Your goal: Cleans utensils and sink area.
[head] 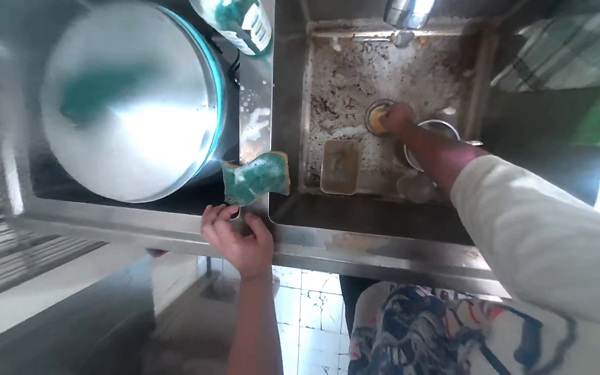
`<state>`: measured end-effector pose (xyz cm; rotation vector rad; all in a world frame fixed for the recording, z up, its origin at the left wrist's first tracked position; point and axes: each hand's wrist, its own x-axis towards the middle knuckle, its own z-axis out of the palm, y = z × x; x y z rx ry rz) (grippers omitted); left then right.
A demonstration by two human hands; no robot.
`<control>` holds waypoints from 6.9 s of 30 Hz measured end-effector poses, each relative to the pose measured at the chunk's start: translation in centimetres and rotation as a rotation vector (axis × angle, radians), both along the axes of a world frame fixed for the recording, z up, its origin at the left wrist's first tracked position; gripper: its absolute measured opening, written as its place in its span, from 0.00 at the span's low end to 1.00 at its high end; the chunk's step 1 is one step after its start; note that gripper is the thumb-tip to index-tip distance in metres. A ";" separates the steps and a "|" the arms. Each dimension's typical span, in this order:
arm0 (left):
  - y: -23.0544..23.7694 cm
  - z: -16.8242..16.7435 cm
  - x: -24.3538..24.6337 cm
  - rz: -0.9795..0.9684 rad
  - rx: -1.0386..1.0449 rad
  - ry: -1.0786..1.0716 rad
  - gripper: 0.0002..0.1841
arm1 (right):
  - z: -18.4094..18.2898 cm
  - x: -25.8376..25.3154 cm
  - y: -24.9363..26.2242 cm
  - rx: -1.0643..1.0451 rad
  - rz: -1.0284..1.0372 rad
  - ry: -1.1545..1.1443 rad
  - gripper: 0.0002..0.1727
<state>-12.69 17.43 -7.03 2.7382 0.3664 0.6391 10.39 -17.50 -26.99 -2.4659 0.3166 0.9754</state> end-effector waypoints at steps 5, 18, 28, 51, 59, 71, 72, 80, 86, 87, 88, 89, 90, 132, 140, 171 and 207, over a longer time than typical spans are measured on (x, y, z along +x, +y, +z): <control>0.0 -0.1 0.1 -0.001 0.016 -0.009 0.16 | -0.2 0.1 -0.3 -0.020 0.017 -0.007 0.22; 0.1 -0.2 0.1 0.001 0.003 -0.005 0.16 | -0.6 0.0 -0.5 -0.012 0.078 -0.028 0.20; 0.1 -0.1 0.1 -0.009 -0.006 -0.009 0.16 | -1.0 0.1 -0.8 0.000 0.094 -0.031 0.20; 0.1 -0.2 0.2 0.013 0.007 -0.006 0.15 | -0.7 -0.1 -0.9 0.025 0.085 -0.076 0.17; 0.1 -0.2 0.2 -0.003 0.013 -0.018 0.15 | -0.6 -0.1 -1.0 0.040 0.084 -0.056 0.19; 0.1 -0.3 0.2 0.001 0.001 -0.026 0.16 | -0.4 0.1 -0.5 -0.025 0.099 -0.057 0.19; 0.1 -0.3 0.2 0.001 0.002 -0.029 0.15 | -0.3 0.1 -0.4 -0.024 0.087 -0.059 0.19; 0.0 -0.2 0.3 0.001 -0.001 -0.041 0.15 | -0.2 0.2 -0.8 -0.013 0.065 -0.012 0.21; 0.0 -0.3 0.2 0.004 -0.007 -0.037 0.14 | 0.0 0.1 -0.8 -0.044 0.112 -0.022 0.20; -0.1 -0.2 0.3 0.006 -0.007 -0.035 0.14 | 0.0 0.3 -0.6 -0.051 0.126 -0.022 0.20; -0.1 -0.2 0.2 0.006 -0.010 -0.031 0.14 | 0.0 0.5 -0.5 -0.062 0.133 -0.022 0.20; 0.0 -0.2 0.1 0.006 -0.013 -0.027 0.14 | 0.4 0.5 -0.4 -0.064 0.112 -0.021 0.21; 0.0 -0.3 0.0 0.006 -0.012 -0.028 0.14 | 0.6 0.4 -0.3 -0.057 0.096 -0.014 0.21; -0.2 -0.3 0.0 0.053 -0.101 -0.058 0.15 | 1.6 -0.4 0.1 -0.075 0.025 -0.070 0.21; -0.2 -0.3 -0.1 0.069 -0.104 -0.039 0.15 | 1.2 -0.1 -0.2 -0.081 0.088 -0.015 0.24; -0.3 -0.1 0.0 0.066 -0.080 -0.048 0.15 | -0.5 0.3 -2.0 -0.081 0.209 0.019 0.22; 14.8 -18.1 -60.8 0.194 -0.517 1.704 0.22 | 28.7 -22.4 6.2 -0.112 0.106 -0.791 0.26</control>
